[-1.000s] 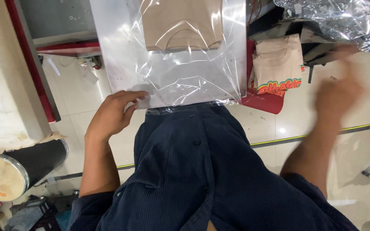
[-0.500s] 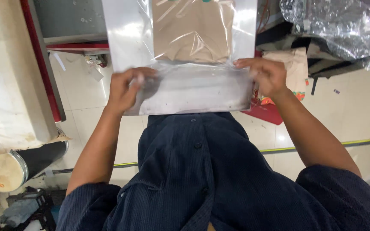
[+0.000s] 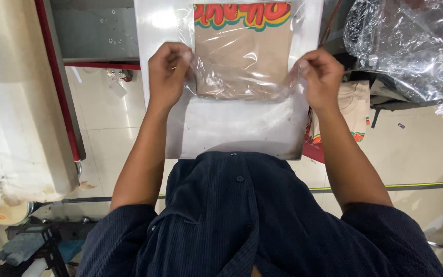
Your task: The person folds beige t-shirts with colorful graphics and places each one into a clear plastic bag on a metal workbench. They smooth the shirts inside the bags and set the packaged items aside, repeating the process for multiple shirts.
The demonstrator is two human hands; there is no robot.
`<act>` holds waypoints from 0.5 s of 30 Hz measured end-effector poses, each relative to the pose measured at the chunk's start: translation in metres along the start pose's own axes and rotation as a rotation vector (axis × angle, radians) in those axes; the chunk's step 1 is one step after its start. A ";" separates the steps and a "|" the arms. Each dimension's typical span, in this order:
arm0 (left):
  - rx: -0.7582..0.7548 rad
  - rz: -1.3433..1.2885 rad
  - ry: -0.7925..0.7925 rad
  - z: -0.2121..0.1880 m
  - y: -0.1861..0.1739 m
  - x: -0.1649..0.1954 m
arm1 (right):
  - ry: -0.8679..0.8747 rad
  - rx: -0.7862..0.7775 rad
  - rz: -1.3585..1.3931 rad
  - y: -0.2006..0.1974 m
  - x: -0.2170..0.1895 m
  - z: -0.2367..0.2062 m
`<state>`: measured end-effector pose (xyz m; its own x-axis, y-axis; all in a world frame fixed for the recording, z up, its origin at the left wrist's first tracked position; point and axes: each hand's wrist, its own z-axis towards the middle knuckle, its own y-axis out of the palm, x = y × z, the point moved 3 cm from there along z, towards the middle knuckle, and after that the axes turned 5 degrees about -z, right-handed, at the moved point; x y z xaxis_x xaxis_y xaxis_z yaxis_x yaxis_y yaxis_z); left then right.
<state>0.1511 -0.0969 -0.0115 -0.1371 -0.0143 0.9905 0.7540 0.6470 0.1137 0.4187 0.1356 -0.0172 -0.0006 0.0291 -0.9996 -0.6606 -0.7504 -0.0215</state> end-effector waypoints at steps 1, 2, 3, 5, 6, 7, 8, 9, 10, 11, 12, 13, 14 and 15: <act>-0.024 -0.049 0.045 -0.006 -0.003 0.005 | -0.054 -0.027 -0.012 -0.002 -0.007 -0.005; -0.066 0.009 0.092 -0.013 -0.006 0.011 | -0.110 -0.054 -0.025 -0.005 -0.015 -0.009; -0.109 0.067 0.141 -0.023 -0.010 0.018 | -0.119 -0.080 -0.049 -0.006 -0.021 -0.015; -0.187 0.164 0.229 -0.039 -0.014 0.028 | -0.128 -0.135 -0.099 -0.008 -0.032 -0.026; -0.219 0.208 0.271 -0.046 -0.015 0.032 | -0.171 -0.184 -0.167 -0.008 -0.036 -0.031; -0.250 0.254 0.317 -0.051 -0.015 0.034 | -0.218 -0.235 -0.234 -0.006 -0.039 -0.035; -0.261 0.213 0.306 -0.054 -0.016 0.034 | -0.272 -0.283 -0.301 -0.004 -0.039 -0.038; -0.274 0.172 0.298 -0.056 -0.015 0.033 | -0.169 -0.157 -0.131 -0.006 -0.035 -0.037; -0.286 0.128 0.286 -0.056 -0.014 0.031 | -0.062 -0.030 0.038 -0.007 -0.028 -0.036; -0.197 0.065 0.171 -0.054 -0.016 0.026 | 0.046 0.099 0.207 -0.008 -0.020 -0.036; -0.108 0.003 0.054 -0.051 -0.016 0.019 | 0.106 0.142 0.302 -0.006 -0.014 -0.035; -0.020 -0.058 -0.062 -0.048 -0.018 0.013 | 0.165 0.186 0.397 -0.005 -0.009 -0.034; 0.000 -0.158 -0.108 -0.045 -0.017 0.010 | 0.219 0.228 0.492 -0.004 -0.005 -0.032; 0.020 -0.258 -0.154 -0.042 -0.016 0.007 | 0.232 0.212 0.467 -0.002 -0.005 -0.030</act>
<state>0.1651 -0.1399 -0.0030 -0.4196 -0.0648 0.9054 0.6689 0.6522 0.3567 0.4425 0.1175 -0.0127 -0.1795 -0.4384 -0.8807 -0.7663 -0.4990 0.4046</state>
